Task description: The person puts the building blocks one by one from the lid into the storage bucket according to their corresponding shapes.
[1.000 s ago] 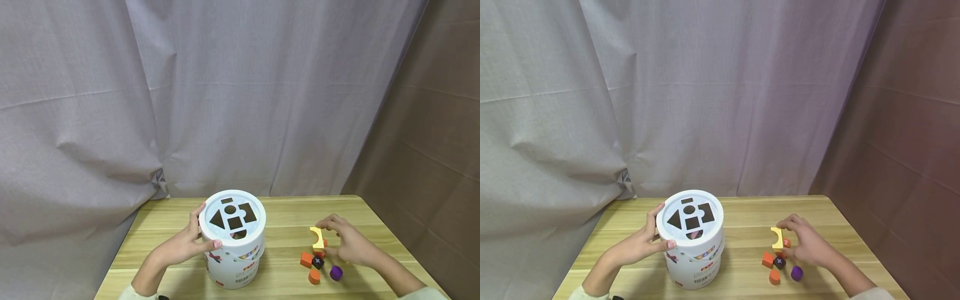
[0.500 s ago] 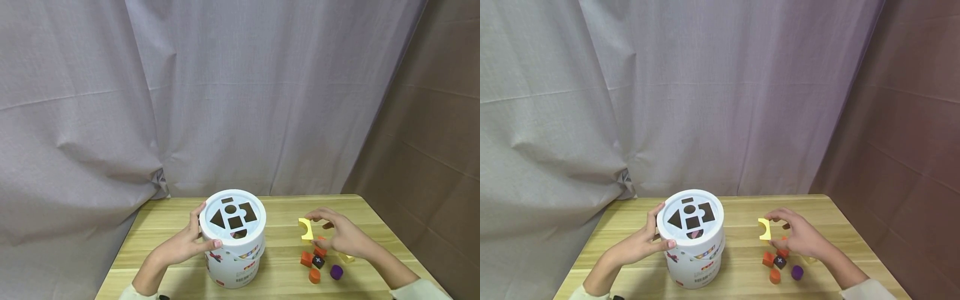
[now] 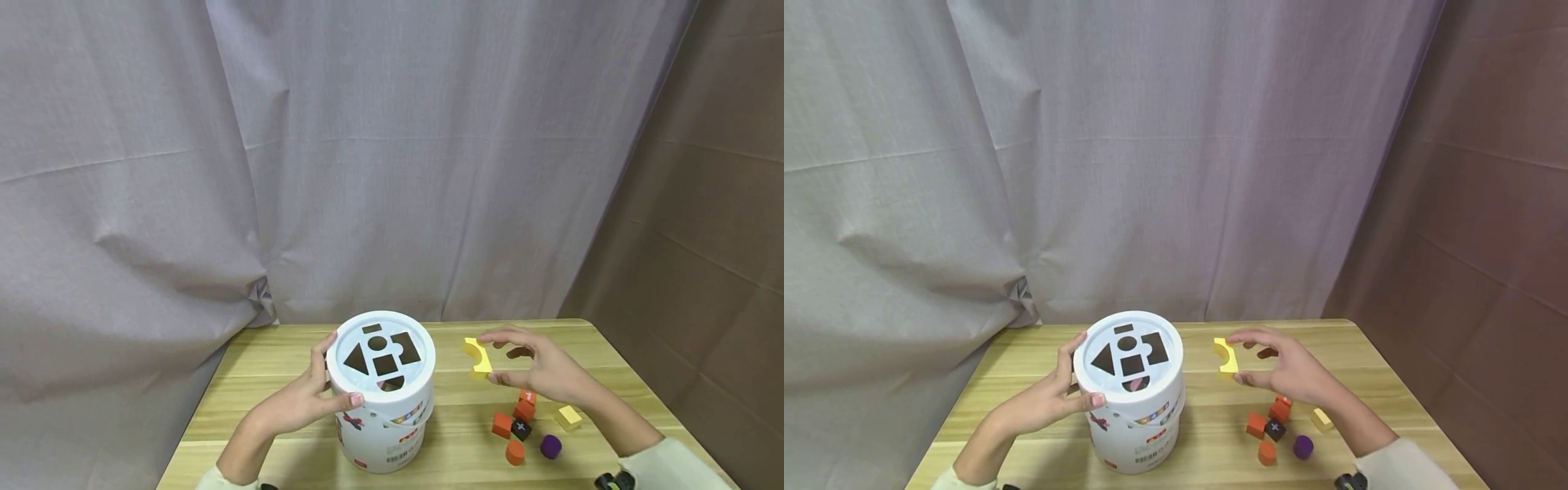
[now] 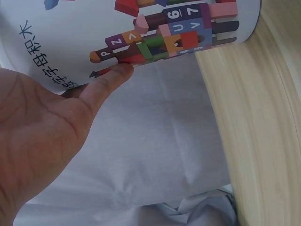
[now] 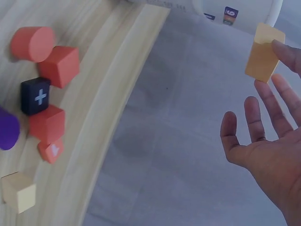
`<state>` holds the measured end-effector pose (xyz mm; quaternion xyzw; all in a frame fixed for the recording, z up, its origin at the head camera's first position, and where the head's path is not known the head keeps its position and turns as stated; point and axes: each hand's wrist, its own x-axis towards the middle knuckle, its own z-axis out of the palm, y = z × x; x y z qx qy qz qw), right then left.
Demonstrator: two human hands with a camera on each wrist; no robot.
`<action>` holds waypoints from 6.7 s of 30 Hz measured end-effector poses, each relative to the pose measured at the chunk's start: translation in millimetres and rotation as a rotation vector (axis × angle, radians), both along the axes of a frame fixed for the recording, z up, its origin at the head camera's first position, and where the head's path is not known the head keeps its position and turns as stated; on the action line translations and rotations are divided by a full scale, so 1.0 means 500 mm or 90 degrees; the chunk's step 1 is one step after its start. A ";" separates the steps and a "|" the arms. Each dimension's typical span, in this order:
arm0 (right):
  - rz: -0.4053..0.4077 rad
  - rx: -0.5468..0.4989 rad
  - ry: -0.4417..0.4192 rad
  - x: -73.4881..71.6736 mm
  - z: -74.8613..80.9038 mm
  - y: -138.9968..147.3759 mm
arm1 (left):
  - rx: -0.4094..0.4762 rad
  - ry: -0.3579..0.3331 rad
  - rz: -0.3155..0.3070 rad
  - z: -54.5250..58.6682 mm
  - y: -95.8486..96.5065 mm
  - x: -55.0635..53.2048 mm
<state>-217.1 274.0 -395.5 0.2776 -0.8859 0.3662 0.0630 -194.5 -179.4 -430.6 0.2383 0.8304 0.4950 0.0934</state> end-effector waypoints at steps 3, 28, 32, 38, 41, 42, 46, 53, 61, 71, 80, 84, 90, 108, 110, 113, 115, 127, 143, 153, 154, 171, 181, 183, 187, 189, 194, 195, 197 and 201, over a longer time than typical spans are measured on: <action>0.000 0.000 0.011 -0.002 0.007 -0.011 | 0.002 -0.002 0.000 -0.001 0.001 0.001; 0.040 -0.038 0.018 -0.026 0.051 -0.113 | 0.012 0.000 -0.007 -0.001 0.008 0.001; 0.054 -0.038 0.017 -0.033 0.060 -0.134 | 0.014 0.000 -0.005 0.000 0.008 0.002; 0.070 -0.032 0.003 -0.044 0.063 -0.158 | 0.012 0.002 -0.003 0.002 0.009 0.002; 0.078 -0.028 0.005 -0.049 0.062 -0.168 | 0.006 0.004 -0.001 0.003 0.009 0.003; 0.080 -0.026 0.007 -0.050 0.062 -0.170 | 0.005 0.006 -0.001 0.004 0.009 0.004; 0.083 -0.017 0.013 -0.057 0.060 -0.177 | 0.003 0.010 0.001 0.004 0.011 0.005; 0.075 0.009 -0.001 -0.065 0.052 -0.181 | 0.005 0.008 -0.002 0.004 0.015 0.009; 0.065 0.037 -0.021 -0.066 0.064 -0.185 | 0.009 0.009 -0.007 0.005 0.019 0.010; 0.057 0.052 -0.069 -0.068 0.074 -0.200 | 0.004 0.001 -0.003 0.003 0.017 0.012; 0.045 0.107 -0.030 -0.070 0.085 -0.219 | 0.006 0.000 -0.001 0.005 0.017 0.009; 0.050 0.135 -0.015 -0.067 0.089 -0.224 | 0.001 -0.003 0.001 0.004 0.016 0.010; 0.067 0.156 -0.007 -0.062 0.094 -0.229 | 0.002 -0.004 -0.001 0.001 0.014 0.014; 0.055 0.109 0.071 -0.036 0.102 -0.206 | 0.007 0.001 -0.007 0.001 0.013 0.014; 0.054 0.106 0.084 -0.030 0.103 -0.195 | 0.006 -0.002 -0.009 -0.001 0.013 0.013; 0.049 0.105 0.102 -0.021 0.105 -0.178 | 0.001 -0.003 -0.007 -0.003 0.008 0.010; 0.045 0.106 0.114 -0.016 0.105 -0.163 | -0.001 -0.001 -0.007 -0.003 0.006 0.006; -0.017 0.153 0.062 0.002 0.045 -0.023 | -0.002 -0.002 -0.005 -0.007 -0.005 -0.019; -0.008 0.216 -0.002 0.030 -0.125 0.130 | -0.005 -0.004 0.010 -0.006 -0.007 0.000; 0.023 0.211 -0.202 0.084 -0.226 0.167 | -0.027 -0.007 0.021 -0.017 -0.016 0.063; 0.026 0.205 -0.207 0.086 -0.229 0.168 | -0.026 -0.004 0.018 -0.016 -0.016 0.063; -0.004 0.244 -0.082 0.106 -0.198 0.154 | -0.015 -0.003 0.013 -0.012 -0.012 0.064; 0.022 0.208 0.018 0.095 -0.153 0.127 | -0.010 -0.023 0.019 -0.016 -0.014 0.059; 0.038 0.192 0.049 0.093 -0.145 0.119 | -0.007 -0.025 0.019 -0.017 -0.014 0.058; 0.078 0.146 0.118 0.085 -0.132 0.104 | -0.010 -0.025 0.020 -0.017 -0.014 0.056; 0.096 0.123 0.161 0.082 -0.125 0.095 | -0.014 -0.025 0.021 -0.019 -0.013 0.055; 0.127 0.089 0.206 0.077 -0.096 0.067 | -0.017 -0.024 0.023 -0.021 -0.009 0.053; 0.131 0.084 0.209 0.076 -0.090 0.062 | -0.015 -0.024 0.023 -0.021 -0.008 0.053; 0.134 0.073 0.207 0.074 -0.077 0.051 | -0.014 -0.023 0.024 -0.022 -0.007 0.052; 0.134 0.054 0.213 0.071 -0.054 0.032 | -0.012 -0.020 0.023 -0.024 -0.005 0.049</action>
